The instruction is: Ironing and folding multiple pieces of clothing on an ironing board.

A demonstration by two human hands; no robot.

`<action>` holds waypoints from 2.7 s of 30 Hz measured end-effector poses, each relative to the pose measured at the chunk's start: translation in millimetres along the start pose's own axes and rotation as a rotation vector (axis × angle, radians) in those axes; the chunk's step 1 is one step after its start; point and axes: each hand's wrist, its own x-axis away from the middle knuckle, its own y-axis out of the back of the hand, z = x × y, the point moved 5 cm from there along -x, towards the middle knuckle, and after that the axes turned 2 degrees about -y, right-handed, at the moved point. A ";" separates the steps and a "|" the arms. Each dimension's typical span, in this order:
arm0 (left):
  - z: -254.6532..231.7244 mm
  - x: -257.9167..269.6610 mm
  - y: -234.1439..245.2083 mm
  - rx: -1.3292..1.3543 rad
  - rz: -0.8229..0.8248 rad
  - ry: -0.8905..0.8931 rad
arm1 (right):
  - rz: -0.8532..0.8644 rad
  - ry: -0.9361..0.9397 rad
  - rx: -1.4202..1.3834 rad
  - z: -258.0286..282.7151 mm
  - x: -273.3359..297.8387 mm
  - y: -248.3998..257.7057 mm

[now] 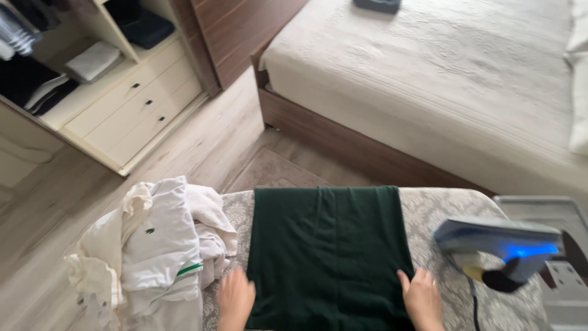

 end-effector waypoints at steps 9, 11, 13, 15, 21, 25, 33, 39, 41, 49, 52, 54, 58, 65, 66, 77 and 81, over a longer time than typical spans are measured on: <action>-54.9 -205.4 -2.9 0.398 -0.302 0.151 | -0.008 -0.096 -0.380 53.3 -232.0 -66.3; -61.4 -219.2 5.2 0.401 -0.255 0.229 | 0.024 -0.158 -0.355 65.3 -253.2 -66.3; -56.7 -233.9 -3.3 0.397 -0.201 0.307 | 0.063 -0.223 -0.328 70.3 -266.9 -68.9; -47.2 -250.6 -19.4 0.398 -0.306 0.239 | 0.054 -0.256 -0.396 69.1 -274.4 -70.9; -38.6 -231.0 3.4 0.541 -0.370 0.336 | -0.044 -0.204 -0.524 70.2 -267.5 -59.4; -54.7 -215.1 17.8 0.399 -0.295 0.306 | -0.087 -0.205 -0.539 81.5 -239.8 -30.7; 3.4 -151.3 -39.0 0.572 -0.001 0.227 | 0.260 -0.114 -0.549 -26.1 -149.1 -127.3; 55.1 -31.3 -86.0 0.631 0.104 0.232 | 0.624 -0.446 -1.202 -56.2 -35.7 -97.8; 59.4 -3.2 -95.6 0.703 0.124 0.218 | 0.650 -0.449 -1.127 -78.6 -0.1 -105.2; 60.5 63.6 -91.1 0.503 -0.241 0.248 | 0.009 -0.272 -0.545 -94.1 55.2 -60.5; 59.1 75.2 -72.7 0.412 -0.204 0.268 | 0.127 -0.382 -0.255 -79.4 65.1 -32.6; 55.4 79.3 -57.9 0.208 -0.126 0.284 | 0.181 -0.345 0.051 -59.2 76.2 -17.8; 14.2 88.5 0.8 0.078 0.086 0.350 | 0.185 -0.321 0.176 -37.5 82.7 6.9; -123.4 29.5 39.6 0.102 -0.266 -0.331 | -0.322 0.349 -0.075 107.9 40.4 79.5; -148.9 16.3 32.7 0.123 -0.303 -0.479 | -0.329 0.491 -0.155 133.7 31.0 77.2; -212.2 -21.3 -20.9 0.141 -0.156 -0.557 | -0.280 0.261 -0.046 148.0 -142.9 -36.8; -220.7 -41.1 -33.5 0.127 -0.229 -0.579 | 0.070 0.363 0.191 199.4 -94.6 28.8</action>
